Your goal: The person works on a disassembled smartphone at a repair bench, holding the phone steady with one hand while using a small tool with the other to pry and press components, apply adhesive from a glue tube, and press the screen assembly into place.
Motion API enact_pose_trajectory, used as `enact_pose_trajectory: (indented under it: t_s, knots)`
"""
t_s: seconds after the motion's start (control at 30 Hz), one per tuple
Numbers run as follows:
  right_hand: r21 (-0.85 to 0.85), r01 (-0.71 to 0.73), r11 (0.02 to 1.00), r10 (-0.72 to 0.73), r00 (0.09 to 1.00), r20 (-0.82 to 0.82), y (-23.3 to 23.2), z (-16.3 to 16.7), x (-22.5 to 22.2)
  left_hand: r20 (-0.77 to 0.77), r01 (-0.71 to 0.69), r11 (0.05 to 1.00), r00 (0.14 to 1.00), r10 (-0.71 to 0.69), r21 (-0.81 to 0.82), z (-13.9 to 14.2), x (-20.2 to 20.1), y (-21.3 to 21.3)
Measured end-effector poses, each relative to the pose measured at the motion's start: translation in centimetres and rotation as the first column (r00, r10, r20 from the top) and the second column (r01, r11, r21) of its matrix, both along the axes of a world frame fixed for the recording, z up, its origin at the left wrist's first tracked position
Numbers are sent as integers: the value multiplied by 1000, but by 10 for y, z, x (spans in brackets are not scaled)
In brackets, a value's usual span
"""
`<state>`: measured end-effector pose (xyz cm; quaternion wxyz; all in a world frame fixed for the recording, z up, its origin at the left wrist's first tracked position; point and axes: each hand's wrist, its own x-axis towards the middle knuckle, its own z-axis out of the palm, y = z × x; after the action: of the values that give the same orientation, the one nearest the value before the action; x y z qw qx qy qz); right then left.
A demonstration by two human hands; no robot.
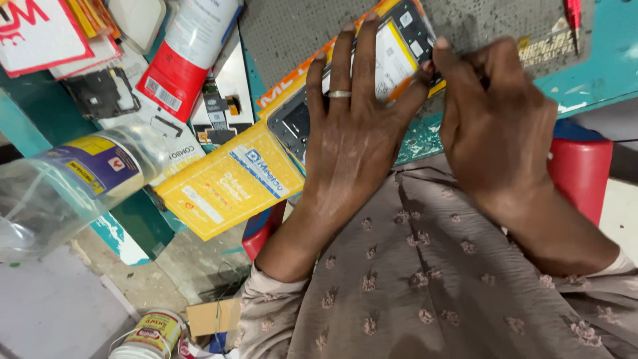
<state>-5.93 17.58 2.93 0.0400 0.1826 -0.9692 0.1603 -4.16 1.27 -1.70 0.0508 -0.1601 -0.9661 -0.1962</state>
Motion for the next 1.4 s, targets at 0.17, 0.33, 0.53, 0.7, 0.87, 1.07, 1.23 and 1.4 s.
enact_pose_trajectory:
  t_s: [0.17, 0.33, 0.53, 0.7, 0.87, 1.07, 1.23, 1.4]
  knots:
    - [-18, 6, 1000, -6, 1000, -11, -2, -4, 3, -7, -17, 1000, 1000, 17, -9, 1, 0, 1]
    - [38, 29, 999, -29, 1000, -11, -3, -3, 2, -17, -7, 1000, 1000, 7, 4, 0, -1, 0]
    - [59, 1, 998, 0, 1000, -17, -2, 2, 1, -6, -7, 1000, 1000, 7, -11, -4, 2, 0]
    - [13, 6, 1000, -6, 1000, 17, -2, -2, 3, -13, -8, 1000, 1000, 8, -4, -5, 2, 0]
    - [10, 19, 1000, -19, 1000, -4, -3, -1, 2, -17, -2, 1000, 1000, 3, 6, -4, 2, 0]
    - [46, 22, 999, -23, 1000, 17, -7, 4, 0, -19, -2, 1000, 1000, 2, 17, -3, 2, 0]
    - [27, 13, 1000, -13, 1000, -21, -6, -1, 1, -15, -4, 1000, 1000, 4, 9, -5, 3, 0]
    - [-20, 23, 1000, -23, 1000, -16, -5, -6, 3, -26, -4, 1000, 1000, 4, 5, -7, 4, 0]
